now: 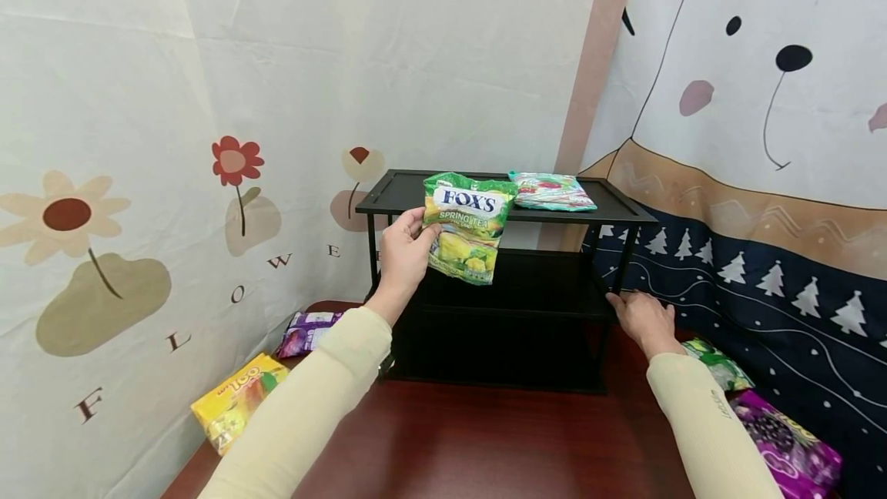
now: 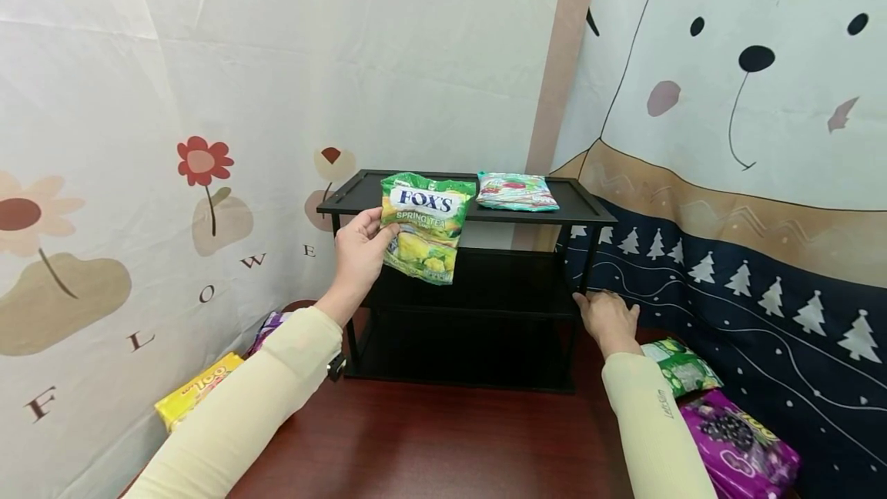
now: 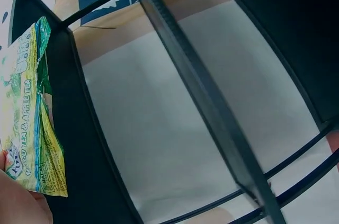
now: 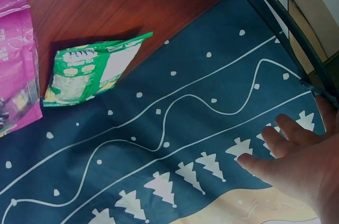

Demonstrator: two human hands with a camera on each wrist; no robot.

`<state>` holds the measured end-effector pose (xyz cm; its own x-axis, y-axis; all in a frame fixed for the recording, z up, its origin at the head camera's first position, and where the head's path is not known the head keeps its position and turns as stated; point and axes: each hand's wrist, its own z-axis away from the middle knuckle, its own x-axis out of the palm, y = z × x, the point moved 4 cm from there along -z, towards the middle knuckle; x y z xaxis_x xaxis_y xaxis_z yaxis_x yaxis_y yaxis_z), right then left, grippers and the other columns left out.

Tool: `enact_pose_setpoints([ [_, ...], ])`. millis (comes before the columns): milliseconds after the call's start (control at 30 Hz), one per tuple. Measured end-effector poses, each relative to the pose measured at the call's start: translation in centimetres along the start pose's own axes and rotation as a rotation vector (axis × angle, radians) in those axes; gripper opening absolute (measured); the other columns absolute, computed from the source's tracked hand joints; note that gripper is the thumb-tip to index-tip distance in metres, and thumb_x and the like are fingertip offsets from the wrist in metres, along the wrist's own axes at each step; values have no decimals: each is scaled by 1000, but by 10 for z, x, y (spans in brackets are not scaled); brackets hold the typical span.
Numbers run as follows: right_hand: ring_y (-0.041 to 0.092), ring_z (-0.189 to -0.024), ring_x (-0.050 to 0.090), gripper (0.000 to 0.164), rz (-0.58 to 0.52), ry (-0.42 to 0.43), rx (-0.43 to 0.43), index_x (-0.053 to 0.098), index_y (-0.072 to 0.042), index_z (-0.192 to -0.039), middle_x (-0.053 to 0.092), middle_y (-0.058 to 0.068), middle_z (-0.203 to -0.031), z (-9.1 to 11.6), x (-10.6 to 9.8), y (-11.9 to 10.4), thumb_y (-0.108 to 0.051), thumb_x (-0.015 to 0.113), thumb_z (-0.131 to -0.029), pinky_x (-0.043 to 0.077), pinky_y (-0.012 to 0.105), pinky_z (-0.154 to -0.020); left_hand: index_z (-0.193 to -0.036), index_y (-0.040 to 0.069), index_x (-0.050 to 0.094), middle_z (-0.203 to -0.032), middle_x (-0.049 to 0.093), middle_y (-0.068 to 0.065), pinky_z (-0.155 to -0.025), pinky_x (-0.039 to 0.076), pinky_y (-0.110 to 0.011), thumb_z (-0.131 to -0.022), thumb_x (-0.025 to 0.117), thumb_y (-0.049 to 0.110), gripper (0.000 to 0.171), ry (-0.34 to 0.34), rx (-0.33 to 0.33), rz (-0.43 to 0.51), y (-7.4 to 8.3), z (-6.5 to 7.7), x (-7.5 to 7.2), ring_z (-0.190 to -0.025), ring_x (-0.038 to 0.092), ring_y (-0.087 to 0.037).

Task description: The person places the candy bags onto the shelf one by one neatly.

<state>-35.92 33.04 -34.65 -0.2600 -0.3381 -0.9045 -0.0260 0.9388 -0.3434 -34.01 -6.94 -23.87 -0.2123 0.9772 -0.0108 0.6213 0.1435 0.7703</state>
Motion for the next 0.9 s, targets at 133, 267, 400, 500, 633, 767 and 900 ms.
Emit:
enact_pose_setpoints([
  [133,55,-129,37,60,3,2,1,53,10,-135,44,36,-140,0,-1,-1,-40,36,-107,18,73,-103,-125,2,66,-114,72,-13,-79,53,-27,-95,67,8,31,7,10,12,8,-7,2,-101,70,-18],
  [267,55,-129,36,60,0,2,-1,53,10,-135,44,36,-140,1,-1,0,-40,36,-107,17,74,-103,-124,1,65,-115,71,-13,-79,55,-30,-95,67,7,29,6,12,52,16,-16,7,-101,70,-18],
  [400,55,-129,36,59,-5,4,-5,53,10,-135,44,36,-140,1,-1,1,-40,37,-107,17,74,-103,-123,0,65,-116,71,-14,-81,56,-31,-95,67,6,29,14,-4,77,23,-25,11,-101,70,-19],
  [500,55,-129,36,59,-7,6,-6,53,10,-135,44,36,-140,1,-1,2,-40,37,-107,17,74,-103,-124,1,65,-115,71,-13,-79,56,-30,-95,68,7,30,36,-19,60,27,-33,13,-99,70,-18],
  [633,54,-130,36,59,-16,0,1,53,11,-135,44,36,-140,1,-1,1,-39,37,-107,16,74,-104,-123,1,66,-112,72,-12,-76,56,-30,-94,69,8,30,63,-55,68,29,-43,17,-94,71,-17],
  [767,54,-131,35,59,-24,-8,6,52,11,-135,43,36,-141,2,-1,0,-39,37,-108,14,74,-105,-123,2,67,-112,73,-11,-75,56,-30,-94,69,9,29,90,-104,61,30,-52,21,-92,71,-16],
  [900,54,-130,36,58,-20,-8,-2,52,12,-135,44,36,-140,2,0,-2,-38,38,-107,16,74,-104,-126,6,67,-115,72,-8,-74,56,-31,-95,69,12,31,121,-161,-13,32,-58,25,-91,71,-14],
])
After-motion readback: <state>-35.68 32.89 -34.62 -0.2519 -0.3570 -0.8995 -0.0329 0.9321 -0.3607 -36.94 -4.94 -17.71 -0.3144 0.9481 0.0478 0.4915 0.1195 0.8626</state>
